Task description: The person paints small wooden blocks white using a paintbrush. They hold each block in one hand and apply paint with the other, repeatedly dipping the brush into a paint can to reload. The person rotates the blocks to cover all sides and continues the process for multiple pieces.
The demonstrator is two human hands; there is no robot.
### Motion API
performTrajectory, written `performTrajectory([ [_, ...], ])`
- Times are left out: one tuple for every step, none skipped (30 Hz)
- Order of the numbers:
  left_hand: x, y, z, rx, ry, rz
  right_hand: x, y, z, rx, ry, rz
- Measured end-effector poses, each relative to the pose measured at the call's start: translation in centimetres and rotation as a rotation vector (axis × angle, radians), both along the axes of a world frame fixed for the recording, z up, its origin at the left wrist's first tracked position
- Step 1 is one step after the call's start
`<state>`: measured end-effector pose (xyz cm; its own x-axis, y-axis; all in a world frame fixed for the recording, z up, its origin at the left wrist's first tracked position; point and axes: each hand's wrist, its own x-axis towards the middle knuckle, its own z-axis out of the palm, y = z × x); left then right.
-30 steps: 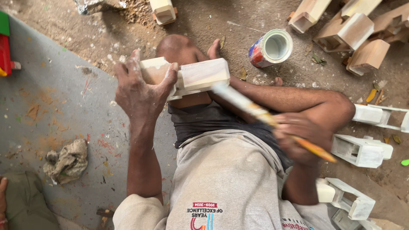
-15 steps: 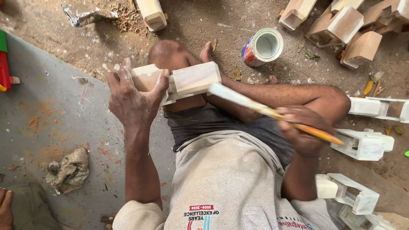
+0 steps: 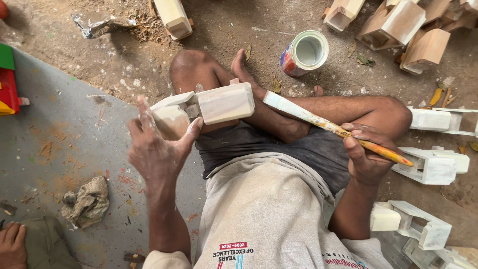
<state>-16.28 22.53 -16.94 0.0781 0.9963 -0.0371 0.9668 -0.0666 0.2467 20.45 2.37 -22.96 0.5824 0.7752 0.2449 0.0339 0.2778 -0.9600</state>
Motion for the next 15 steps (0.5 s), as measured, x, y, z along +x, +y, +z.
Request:
performTrajectory([
  [0.2, -0.4, 0.0, -0.012, -0.042, 0.015, -0.1, 0.0, -0.3, 0.006, 0.006, 0.007],
  [0.3, -0.9, 0.0, -0.025, -0.086, 0.027, -0.1, 0.0, -0.6, 0.003, 0.020, 0.008],
  [0.4, -1.6, 0.0, 0.026, -0.111, 0.003, -0.1, 0.0, -0.7, -0.003, 0.032, 0.006],
  [0.5, -2.4, 0.1, 0.073, -0.137, -0.020, 0.0, -0.1, -0.7, -0.012, 0.044, 0.004],
  [0.6, -3.3, 0.0, 0.119, -0.163, -0.041, 0.1, -0.1, -0.7, 0.012, 0.073, 0.005],
  [0.6, -4.1, -0.1, 0.154, -0.138, -0.067, 0.2, -0.1, -0.6, 0.037, 0.104, 0.008],
  [0.7, -4.8, -0.3, 0.191, -0.112, -0.094, 0.3, -0.1, -0.6, 0.063, 0.136, 0.011],
  [0.7, -5.6, -0.5, 0.225, -0.084, -0.120, 0.4, -0.1, -0.6, 0.045, 0.155, 0.002],
  [0.8, -6.3, -0.8, 0.216, -0.086, -0.112, 0.4, 0.0, -0.7, 0.025, 0.172, -0.007],
  [0.8, -7.0, -1.1, 0.209, -0.089, -0.104, 0.4, 0.1, -0.8, 0.006, 0.189, -0.016],
  [0.7, -7.5, -1.4, 0.204, -0.092, -0.096, 0.4, 0.3, -0.8, 0.008, 0.187, 0.005],
  [0.4, -7.7, -1.7, 0.193, -0.124, -0.085, 0.4, 0.4, -1.0, 0.011, 0.185, 0.025],
  [0.1, -7.9, -2.1, 0.181, -0.155, -0.074, 0.4, 0.6, -1.0, 0.013, 0.184, 0.043],
  [-0.2, -8.0, -2.4, 0.169, -0.188, -0.064, 0.4, 0.8, -1.1, 0.009, 0.190, 0.055],
  [-0.6, -8.1, -2.7, 0.155, -0.247, -0.038, 0.4, 0.9, -1.1, 0.006, 0.195, 0.067],
])
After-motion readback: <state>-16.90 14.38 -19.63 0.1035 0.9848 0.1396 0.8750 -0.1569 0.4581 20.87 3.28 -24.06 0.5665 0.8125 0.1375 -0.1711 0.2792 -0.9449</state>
